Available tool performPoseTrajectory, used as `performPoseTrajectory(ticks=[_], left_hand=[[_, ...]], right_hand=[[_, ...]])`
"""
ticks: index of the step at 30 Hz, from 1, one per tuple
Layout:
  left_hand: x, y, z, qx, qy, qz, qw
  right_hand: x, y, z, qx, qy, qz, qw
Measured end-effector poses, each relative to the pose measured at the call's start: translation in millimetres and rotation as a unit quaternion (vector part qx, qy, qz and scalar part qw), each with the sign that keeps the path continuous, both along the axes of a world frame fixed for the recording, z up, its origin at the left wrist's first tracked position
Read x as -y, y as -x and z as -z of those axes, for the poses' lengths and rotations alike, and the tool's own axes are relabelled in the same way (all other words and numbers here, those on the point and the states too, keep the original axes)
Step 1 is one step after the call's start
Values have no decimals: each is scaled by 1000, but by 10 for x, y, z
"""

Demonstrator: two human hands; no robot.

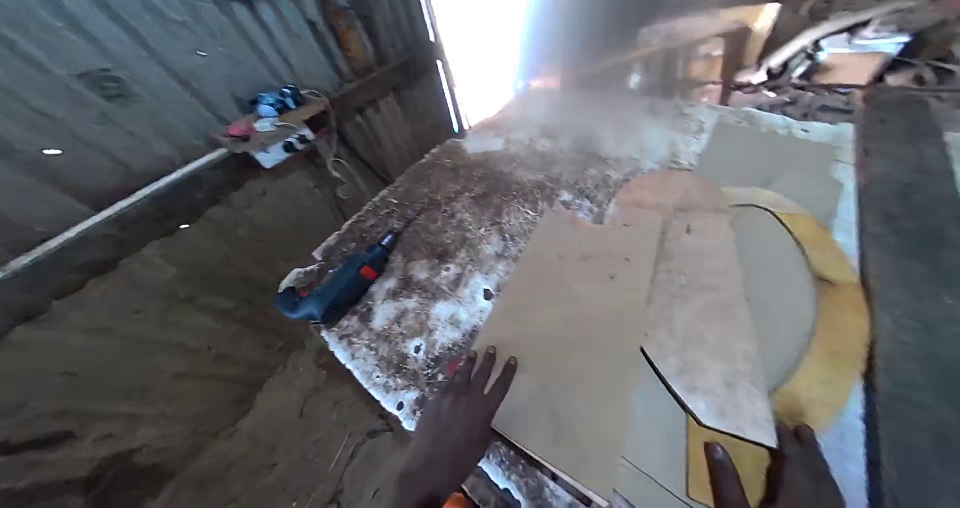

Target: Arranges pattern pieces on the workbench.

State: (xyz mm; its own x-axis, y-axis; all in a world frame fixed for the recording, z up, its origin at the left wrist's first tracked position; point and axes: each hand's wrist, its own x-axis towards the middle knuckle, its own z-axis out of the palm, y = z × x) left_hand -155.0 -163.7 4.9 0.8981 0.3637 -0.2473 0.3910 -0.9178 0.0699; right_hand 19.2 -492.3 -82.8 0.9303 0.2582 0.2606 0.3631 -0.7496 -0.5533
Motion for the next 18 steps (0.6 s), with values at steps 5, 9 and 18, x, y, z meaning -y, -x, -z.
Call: performPoseTrajectory(ticks=[5,9,18], left_hand=[[-53,-99,-221,-120,145,-40,981],[-99,-134,-164,-51,139,-43,988],[-4,-230,250,-37,110,-21,993]], right_hand=[[-29,36,-7,-11,-15,19,1000],[-20,62,9,-7,-15,24,1000],[-95,84,-78,-35,27,88,995]])
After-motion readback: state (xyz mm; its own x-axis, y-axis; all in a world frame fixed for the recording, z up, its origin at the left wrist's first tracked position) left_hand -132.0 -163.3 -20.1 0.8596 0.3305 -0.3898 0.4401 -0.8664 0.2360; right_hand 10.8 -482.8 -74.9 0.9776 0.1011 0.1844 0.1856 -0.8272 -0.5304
